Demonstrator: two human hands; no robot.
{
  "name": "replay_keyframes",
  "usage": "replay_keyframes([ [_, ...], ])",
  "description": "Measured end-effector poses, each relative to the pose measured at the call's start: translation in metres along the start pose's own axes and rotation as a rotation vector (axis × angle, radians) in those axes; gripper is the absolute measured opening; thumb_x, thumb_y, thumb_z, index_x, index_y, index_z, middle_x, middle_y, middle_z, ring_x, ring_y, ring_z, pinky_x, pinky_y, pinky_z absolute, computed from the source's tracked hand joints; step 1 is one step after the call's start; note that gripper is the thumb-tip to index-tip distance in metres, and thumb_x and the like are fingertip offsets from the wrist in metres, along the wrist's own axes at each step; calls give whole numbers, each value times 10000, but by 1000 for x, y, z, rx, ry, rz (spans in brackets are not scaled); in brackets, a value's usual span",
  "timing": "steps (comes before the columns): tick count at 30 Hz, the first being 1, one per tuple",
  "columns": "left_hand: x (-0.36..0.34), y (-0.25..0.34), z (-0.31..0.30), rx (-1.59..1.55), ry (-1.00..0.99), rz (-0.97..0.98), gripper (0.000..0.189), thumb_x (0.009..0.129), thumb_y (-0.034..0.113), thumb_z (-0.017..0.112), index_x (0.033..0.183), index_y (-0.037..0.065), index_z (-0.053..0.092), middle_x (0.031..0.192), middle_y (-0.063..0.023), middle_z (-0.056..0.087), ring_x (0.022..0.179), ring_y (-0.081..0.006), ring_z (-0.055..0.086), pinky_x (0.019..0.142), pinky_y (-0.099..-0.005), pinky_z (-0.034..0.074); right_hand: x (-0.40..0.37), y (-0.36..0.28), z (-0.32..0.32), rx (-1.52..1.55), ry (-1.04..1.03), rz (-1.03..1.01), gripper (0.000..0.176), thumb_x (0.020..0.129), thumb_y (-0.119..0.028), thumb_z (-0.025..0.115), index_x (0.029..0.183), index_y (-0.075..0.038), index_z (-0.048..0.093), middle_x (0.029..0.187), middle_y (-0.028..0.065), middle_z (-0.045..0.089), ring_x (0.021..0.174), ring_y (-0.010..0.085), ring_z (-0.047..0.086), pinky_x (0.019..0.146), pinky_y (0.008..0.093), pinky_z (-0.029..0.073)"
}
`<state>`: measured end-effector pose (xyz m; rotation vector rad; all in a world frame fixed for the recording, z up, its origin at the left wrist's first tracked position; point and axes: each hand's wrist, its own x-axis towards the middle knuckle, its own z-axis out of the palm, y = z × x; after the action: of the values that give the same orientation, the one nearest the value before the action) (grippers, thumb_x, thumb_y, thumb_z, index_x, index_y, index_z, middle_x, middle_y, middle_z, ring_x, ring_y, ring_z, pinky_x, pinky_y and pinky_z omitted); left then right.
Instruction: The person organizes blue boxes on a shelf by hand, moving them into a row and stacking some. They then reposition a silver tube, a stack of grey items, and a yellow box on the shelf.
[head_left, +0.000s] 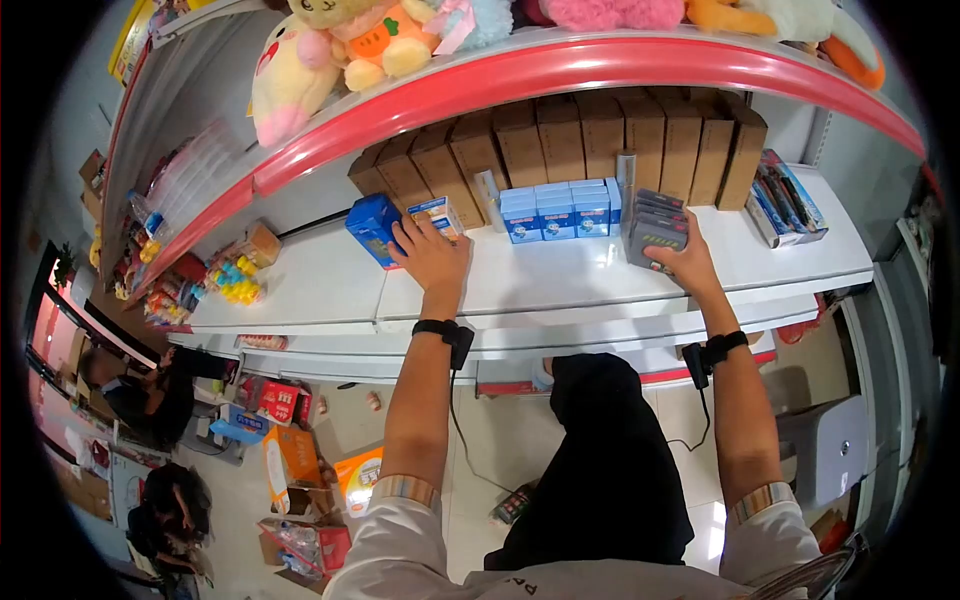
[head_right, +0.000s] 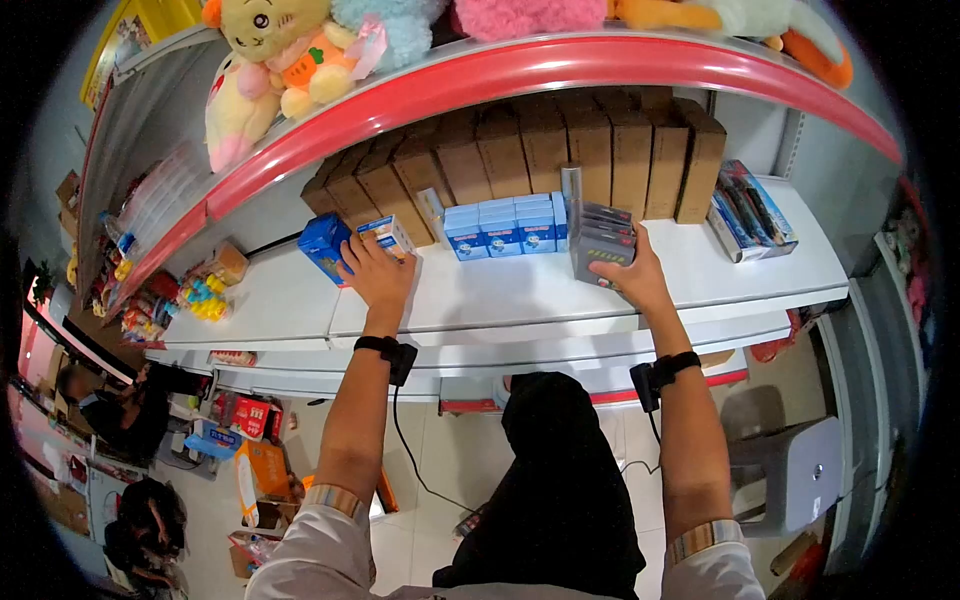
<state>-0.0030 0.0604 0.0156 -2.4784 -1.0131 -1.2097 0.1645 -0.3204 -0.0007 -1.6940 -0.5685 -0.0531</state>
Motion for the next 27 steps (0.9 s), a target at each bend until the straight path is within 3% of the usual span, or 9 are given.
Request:
replay_keyframes([
  [7,1,-15,-11,18,-80,-28,761,805,357,770,1426,40,464,1547,-193,399,1477,-406,279,1180,-595,195,-1,0,0,15,-2,29,960,684,-131,930,1479,-21,404,1286,148,653,1144,236,651,974,339,532],
  [16,-7,-16,1,63,-21,-38,743,864,368,751,1470,73,439,1586,-191,331,1491,-428,236,1174,-593,191,1,4,-1,-9,-1,37,971,688,-169,935,1485,-17,401,1293,161,652,1161,250,644,984,345,528],
  [19,-12,-6,-9,-19,-20,-28,750,856,337,751,1477,76,420,1583,-190,326,1485,-419,238,1169,-587,191,0,1,-1,-20,4,41,969,690,-180,935,1483,-13,404,1296,163,651,1170,252,641,1000,346,519],
  [22,-23,16,-14,-216,93,166,733,852,303,741,1466,73,414,1517,-198,369,1424,-429,291,1142,-582,214,-1,-2,-2,-6,6,53,968,691,-184,932,1484,-9,405,1300,162,649,1173,251,639,1007,346,513],
  [25,-29,41,-11,-361,76,211,721,856,297,730,1459,63,413,1463,-203,396,1384,-426,318,1120,-579,231,0,3,-1,-1,0,40,971,692,-177,929,1489,-7,401,1299,158,650,1170,248,640,992,338,520],
  [27,-26,52,-12,-412,9,184,648,874,153,694,1465,88,437,1445,-222,406,1359,-419,364,1099,-559,284,1,2,0,76,-14,30,969,691,-167,927,1489,-5,402,1295,157,652,1164,244,643,975,329,528],
])
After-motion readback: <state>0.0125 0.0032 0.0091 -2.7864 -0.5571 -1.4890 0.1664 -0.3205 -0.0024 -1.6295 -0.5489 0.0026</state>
